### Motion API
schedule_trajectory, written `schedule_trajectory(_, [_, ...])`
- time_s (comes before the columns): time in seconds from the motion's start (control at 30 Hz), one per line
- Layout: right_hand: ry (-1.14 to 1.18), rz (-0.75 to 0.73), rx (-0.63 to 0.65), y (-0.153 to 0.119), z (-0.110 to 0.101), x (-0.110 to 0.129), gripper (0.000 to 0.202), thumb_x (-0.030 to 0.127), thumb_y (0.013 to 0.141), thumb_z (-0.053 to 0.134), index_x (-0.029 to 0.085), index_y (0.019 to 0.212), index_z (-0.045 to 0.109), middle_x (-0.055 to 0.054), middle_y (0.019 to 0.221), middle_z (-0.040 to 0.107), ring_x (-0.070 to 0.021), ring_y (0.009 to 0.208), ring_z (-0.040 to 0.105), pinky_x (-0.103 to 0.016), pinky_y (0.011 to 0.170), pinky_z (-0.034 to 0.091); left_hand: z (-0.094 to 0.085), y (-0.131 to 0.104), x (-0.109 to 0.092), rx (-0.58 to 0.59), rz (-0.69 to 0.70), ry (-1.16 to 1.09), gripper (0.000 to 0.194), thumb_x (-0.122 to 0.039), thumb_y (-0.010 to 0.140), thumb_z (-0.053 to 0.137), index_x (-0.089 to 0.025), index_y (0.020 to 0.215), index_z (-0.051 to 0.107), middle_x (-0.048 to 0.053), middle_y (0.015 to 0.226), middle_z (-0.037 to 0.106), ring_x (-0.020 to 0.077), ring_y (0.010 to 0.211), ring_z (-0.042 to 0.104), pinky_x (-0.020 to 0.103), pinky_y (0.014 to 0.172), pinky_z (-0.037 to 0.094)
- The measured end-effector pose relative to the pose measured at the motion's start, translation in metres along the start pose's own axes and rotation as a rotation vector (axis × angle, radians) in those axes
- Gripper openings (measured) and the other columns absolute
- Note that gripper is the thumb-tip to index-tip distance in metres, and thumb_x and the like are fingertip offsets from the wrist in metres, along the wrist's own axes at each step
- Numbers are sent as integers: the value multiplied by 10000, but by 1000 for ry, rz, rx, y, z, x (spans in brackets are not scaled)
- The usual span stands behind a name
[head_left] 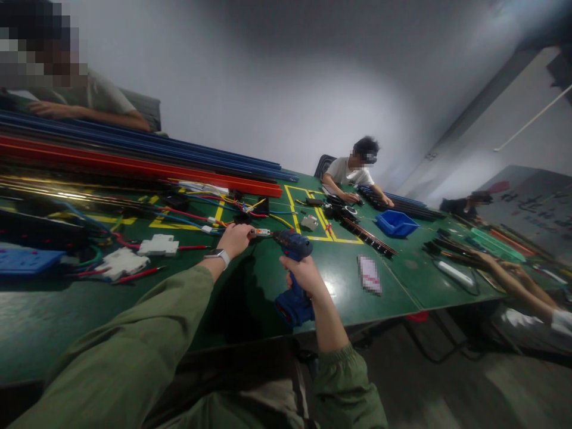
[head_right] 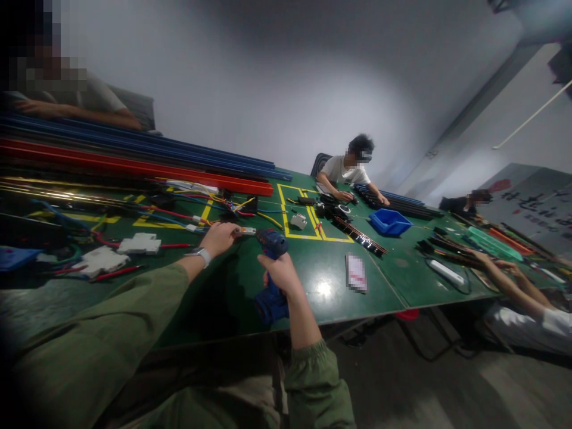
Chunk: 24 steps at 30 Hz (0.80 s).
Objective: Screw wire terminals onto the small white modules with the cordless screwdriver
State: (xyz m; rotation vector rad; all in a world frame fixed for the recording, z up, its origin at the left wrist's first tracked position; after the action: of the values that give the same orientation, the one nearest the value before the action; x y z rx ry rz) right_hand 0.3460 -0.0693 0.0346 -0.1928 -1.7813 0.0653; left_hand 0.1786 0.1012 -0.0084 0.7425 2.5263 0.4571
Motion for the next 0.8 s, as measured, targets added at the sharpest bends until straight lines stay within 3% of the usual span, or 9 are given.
schedule_trajectory(0.6, [27, 3, 11, -4, 2, 7, 263, 392, 769, 670, 187, 886, 553, 58, 477, 528, -127, 349, 494, -242, 362, 422, 0, 0, 2, -19, 10, 7, 246, -303, 883, 483, -231, 1029, 668, 83, 1008, 699, 263, 979, 601, 413, 924, 331])
schedule_trajectory(0.8, [-6, 18, -22, -3, -1, 1, 267, 415, 766, 661, 182, 843, 557, 71, 391, 470, -128, 322, 471, -218, 344, 362, 0, 0, 1, -23, 25, 4, 259, -285, 885, 471, -227, 1048, 663, 85, 1029, 701, 253, 1013, 597, 401, 934, 329])
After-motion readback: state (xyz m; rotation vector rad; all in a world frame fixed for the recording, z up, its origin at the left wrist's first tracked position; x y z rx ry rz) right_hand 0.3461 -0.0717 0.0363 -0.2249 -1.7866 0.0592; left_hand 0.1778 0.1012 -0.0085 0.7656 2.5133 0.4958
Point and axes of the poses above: each hand's wrist, its own y-axis towards the middle knuckle, its own z-axis out of the palm, x = y × z, the point moved 9 cm from there along y, towards the middle knuckle
